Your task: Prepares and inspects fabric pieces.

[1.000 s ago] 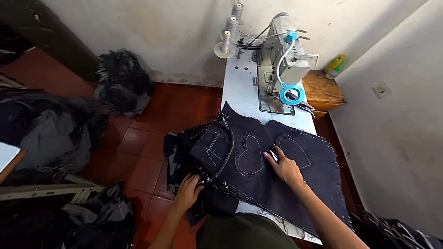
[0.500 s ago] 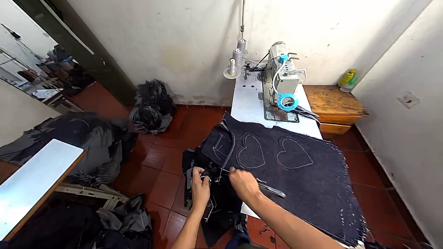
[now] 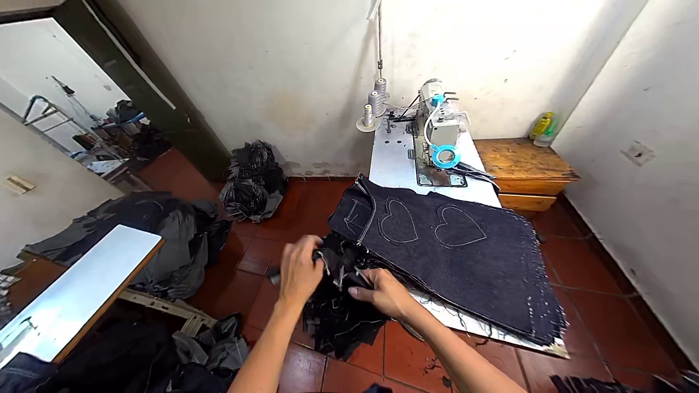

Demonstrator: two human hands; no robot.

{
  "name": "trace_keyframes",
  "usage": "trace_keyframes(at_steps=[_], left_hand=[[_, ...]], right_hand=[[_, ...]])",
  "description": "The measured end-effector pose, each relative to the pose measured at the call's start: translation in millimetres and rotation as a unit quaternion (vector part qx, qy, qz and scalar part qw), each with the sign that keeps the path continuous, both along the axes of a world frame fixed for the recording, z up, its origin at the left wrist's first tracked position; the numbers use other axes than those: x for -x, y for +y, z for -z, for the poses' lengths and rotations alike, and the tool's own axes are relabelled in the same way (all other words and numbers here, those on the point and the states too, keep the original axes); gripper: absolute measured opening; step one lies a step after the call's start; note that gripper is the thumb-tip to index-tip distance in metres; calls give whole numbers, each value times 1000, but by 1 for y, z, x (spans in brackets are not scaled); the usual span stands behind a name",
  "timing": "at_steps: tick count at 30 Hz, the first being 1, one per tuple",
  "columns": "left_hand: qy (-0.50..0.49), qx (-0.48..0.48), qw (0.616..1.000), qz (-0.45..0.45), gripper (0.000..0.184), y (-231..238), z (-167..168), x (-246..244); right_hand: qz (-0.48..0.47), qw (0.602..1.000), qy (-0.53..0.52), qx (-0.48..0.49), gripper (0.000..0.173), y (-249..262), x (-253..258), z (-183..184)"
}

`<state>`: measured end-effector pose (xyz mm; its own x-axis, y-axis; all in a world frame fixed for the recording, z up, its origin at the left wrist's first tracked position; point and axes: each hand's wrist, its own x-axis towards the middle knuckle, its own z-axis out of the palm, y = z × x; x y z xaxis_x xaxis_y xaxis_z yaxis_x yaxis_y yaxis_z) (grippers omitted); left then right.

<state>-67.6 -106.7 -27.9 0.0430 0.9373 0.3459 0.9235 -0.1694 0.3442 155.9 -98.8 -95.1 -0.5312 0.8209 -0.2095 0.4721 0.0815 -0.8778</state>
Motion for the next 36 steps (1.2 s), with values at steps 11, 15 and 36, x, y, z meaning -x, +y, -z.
trace_keyframes(at_steps=[11, 15, 36], left_hand=[[-394, 185, 864, 252, 34, -96, 99, -39], [-432, 114, 832, 329, 29, -100, 50, -14], [-367, -27, 903, 221, 23, 19, -70, 53]], right_hand=[[-2, 991, 47, -125, 35, -54, -42, -126], [247, 959, 58, -130, 41, -61, -111, -62], [521, 801, 292, -40, 44, -129, -155, -42]])
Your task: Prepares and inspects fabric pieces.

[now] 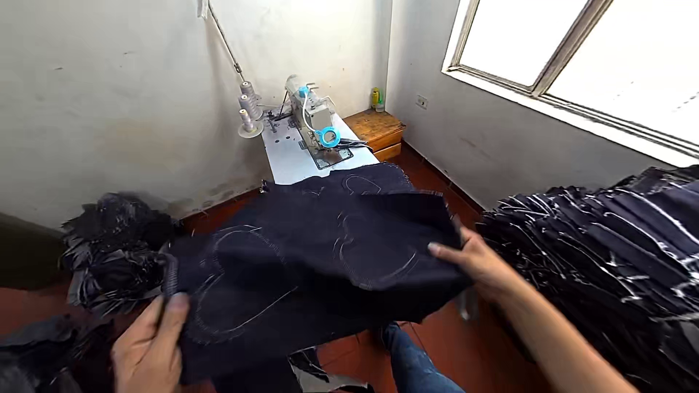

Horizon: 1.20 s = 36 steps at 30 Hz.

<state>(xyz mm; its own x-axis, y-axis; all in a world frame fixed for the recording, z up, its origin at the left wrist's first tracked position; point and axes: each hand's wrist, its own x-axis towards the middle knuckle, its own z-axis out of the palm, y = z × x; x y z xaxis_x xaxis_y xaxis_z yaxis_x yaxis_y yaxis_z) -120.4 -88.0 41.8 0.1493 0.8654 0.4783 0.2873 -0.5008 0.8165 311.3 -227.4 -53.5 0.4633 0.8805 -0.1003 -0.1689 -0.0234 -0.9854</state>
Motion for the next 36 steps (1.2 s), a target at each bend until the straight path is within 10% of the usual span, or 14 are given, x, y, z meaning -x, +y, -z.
trace_keyframes(at_steps=[8, 15, 20, 26, 28, 31, 33, 36], left_hand=[[-26, 49, 998, 25, 60, 98, 25, -123], [293, 207, 925, -126, 68, 146, 167, -175], [347, 232, 888, -191, 85, 139, 159, -188], [525, 341, 751, -208, 127, 148, 139, -230], [511, 368, 759, -165, 119, 152, 132, -229], [355, 319, 878, -30, 105, 149, 144, -161], [257, 252, 933, -28, 62, 139, 174, -105], [399, 328, 856, -11, 42, 116, 221, -52]], right_hand=[[27, 992, -58, 108, 29, 124, -131, -41], [81, 965, -58, 245, 59, 227, -185, 166], [158, 917, -243, 275, 63, 213, -149, 159], [-270, 903, -320, 95, 70, 252, -2, 86], [-400, 845, -351, 47, 77, 260, 47, 73], [-487, 779, -380, 106, 79, 274, 88, 68], [-483, 755, -420, 141, 74, 280, 96, 75], [-463, 721, -491, 158, 64, 276, 105, 71]])
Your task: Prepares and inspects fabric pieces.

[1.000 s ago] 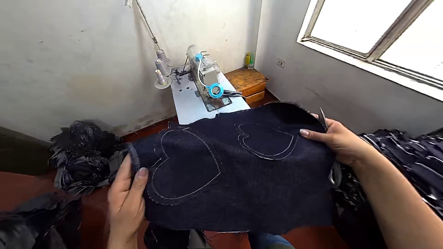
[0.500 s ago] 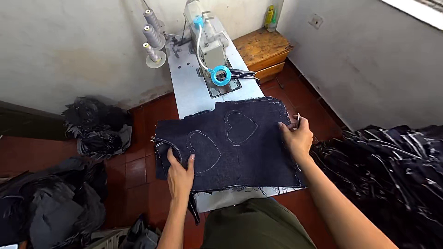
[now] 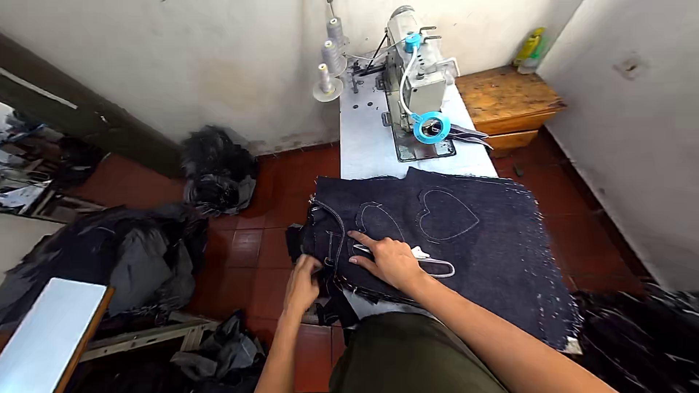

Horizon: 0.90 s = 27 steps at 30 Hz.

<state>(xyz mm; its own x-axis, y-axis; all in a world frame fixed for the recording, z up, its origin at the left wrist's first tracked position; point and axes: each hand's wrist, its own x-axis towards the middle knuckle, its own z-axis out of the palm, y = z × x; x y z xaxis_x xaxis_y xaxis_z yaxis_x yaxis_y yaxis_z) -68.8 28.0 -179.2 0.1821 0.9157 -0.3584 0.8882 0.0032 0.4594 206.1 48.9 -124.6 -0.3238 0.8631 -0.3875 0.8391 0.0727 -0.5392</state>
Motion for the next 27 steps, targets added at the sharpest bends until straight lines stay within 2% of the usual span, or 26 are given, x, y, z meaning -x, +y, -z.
trace_keyframes(at_steps=[2, 3, 4, 5, 6, 7, 10, 11, 13, 14, 16, 18, 20, 22, 27], left_hand=[[94, 140, 984, 65, 73, -10, 35, 1], [104, 163, 979, 68, 79, -16, 51, -4], [99, 143, 983, 57, 73, -20, 64, -6], [92, 105, 989, 51, 58, -22, 74, -5], [85, 73, 992, 59, 44, -25, 81, 1], [73, 64, 992, 79, 38, -27, 81, 9], [16, 30, 991, 132, 32, -49, 58, 28], [11, -2, 990, 140, 31, -57, 47, 32], [33, -30, 989, 142, 29, -72, 19, 37], [54, -24, 988, 140, 30, -78, 4, 38], [89, -6, 985, 146, 32, -85, -21, 43], [104, 0, 981, 161, 32, -89, -35, 42], [101, -13, 980, 172, 30, -98, -42, 38], [100, -3, 980, 174, 31, -105, -51, 34], [103, 35, 982, 157, 35, -103, -55, 25]], right_hand=[[11, 999, -33, -18, 62, -7, 3, -1], [18, 998, -45, -28, 61, -11, 3, 1], [24, 997, -55, -40, 61, -13, 4, 3], [29, 996, -63, -54, 61, -15, 6, 5], [33, 994, -74, -72, 61, -16, 11, 8], [37, 991, -87, -95, 62, -19, 15, 12], [63, 970, -137, -191, 69, -37, 23, 12], [70, 959, -147, -232, 66, -46, 26, 6], [61, 943, -152, -289, 39, -71, 38, -8], [50, 947, -157, -274, 24, -82, 48, -16], [34, 971, -191, -142, 23, -95, 71, -34], [28, 970, -240, -32, 24, -93, 86, -42], [29, 965, -258, -27, 19, -92, 95, -35], [23, 965, -251, -72, 15, -92, 103, -22], [28, 958, -276, -72, 20, -92, 105, -24]])
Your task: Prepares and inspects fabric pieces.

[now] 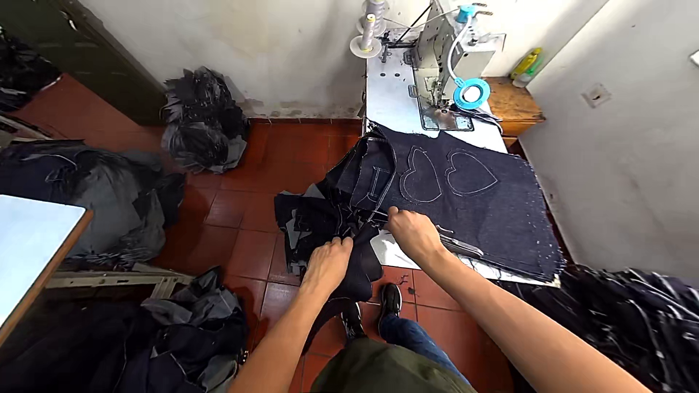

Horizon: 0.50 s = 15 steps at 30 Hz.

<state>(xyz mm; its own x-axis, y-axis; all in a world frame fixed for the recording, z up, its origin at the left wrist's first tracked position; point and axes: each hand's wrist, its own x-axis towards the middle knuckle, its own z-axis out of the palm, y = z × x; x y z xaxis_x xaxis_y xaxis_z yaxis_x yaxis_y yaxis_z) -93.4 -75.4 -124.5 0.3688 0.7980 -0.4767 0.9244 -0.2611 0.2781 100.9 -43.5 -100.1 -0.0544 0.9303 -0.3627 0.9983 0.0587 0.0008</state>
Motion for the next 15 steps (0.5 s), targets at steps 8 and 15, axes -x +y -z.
trace_keyframes(at_steps=[8, 15], left_hand=[[2, 4, 1000, -28, 34, -11, -11, -3], [-193, -75, 977, -48, 36, -52, -42, 36]], right_hand=[[-77, 993, 82, -23, 30, 4, -5, -2], [41, 881, 463, 90, 48, -44, -8, -17]])
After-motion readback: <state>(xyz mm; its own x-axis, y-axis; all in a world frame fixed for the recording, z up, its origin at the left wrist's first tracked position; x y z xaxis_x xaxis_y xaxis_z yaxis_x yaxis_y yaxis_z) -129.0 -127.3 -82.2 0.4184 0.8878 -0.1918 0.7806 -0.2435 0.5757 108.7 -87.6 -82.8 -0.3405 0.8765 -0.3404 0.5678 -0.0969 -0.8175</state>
